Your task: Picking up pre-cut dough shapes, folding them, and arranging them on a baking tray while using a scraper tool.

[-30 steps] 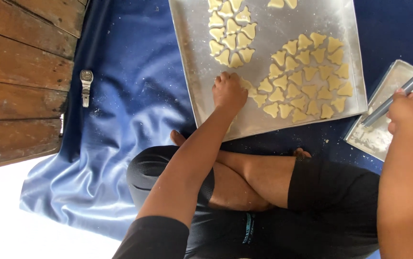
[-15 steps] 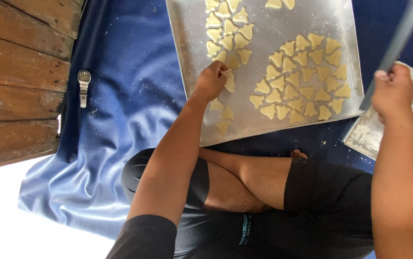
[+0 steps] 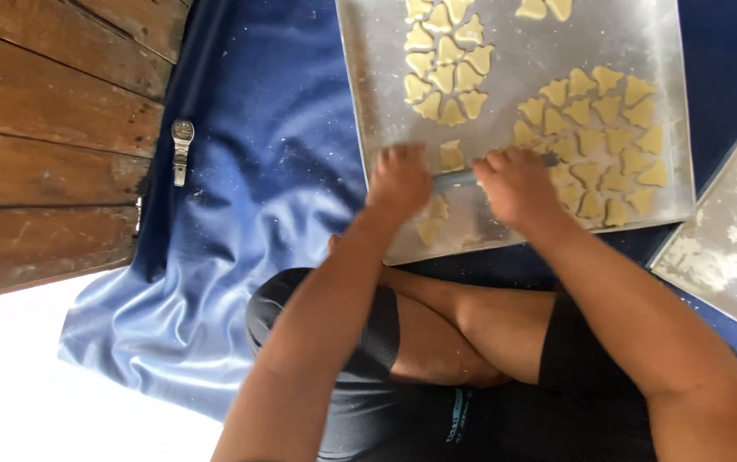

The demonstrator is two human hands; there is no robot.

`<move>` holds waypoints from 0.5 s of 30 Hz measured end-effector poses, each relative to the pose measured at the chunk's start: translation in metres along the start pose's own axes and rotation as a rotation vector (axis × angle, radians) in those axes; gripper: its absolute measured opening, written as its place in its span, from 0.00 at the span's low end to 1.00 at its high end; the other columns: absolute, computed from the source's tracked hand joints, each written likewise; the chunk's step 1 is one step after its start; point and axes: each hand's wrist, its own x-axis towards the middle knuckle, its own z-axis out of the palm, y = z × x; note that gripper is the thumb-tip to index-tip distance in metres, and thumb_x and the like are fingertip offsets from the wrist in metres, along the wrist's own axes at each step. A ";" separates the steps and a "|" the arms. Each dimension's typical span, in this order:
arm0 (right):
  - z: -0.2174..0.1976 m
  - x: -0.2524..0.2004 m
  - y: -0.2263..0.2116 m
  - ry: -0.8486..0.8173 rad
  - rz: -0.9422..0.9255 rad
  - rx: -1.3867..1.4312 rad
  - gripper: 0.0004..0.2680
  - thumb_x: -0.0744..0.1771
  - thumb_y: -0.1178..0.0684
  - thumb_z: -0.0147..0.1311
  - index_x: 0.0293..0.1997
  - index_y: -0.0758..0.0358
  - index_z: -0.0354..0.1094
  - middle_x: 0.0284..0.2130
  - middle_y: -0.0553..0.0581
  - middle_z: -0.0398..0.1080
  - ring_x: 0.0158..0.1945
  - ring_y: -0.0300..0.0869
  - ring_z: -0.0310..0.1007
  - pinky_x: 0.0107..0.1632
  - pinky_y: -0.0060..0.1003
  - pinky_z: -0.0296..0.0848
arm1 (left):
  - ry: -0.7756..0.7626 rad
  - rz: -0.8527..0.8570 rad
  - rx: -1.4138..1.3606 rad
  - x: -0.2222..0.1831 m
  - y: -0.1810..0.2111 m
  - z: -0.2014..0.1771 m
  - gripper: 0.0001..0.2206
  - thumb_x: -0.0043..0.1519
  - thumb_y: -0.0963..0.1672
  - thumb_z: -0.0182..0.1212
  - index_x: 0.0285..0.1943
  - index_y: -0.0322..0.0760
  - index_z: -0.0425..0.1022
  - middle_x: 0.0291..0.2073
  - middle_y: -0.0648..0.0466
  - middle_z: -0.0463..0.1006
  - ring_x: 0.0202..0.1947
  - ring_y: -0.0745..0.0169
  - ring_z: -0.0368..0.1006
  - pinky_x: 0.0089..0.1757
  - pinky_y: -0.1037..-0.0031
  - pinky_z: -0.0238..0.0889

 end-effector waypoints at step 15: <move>-0.011 0.002 -0.055 -0.424 0.355 0.130 0.31 0.69 0.38 0.49 0.79 0.66 0.46 0.78 0.67 0.41 0.81 0.61 0.24 0.75 0.61 0.16 | -0.637 -0.342 -0.329 -0.011 0.041 -0.060 0.36 0.70 0.54 0.39 0.83 0.35 0.32 0.81 0.37 0.30 0.79 0.32 0.21 0.71 0.48 0.18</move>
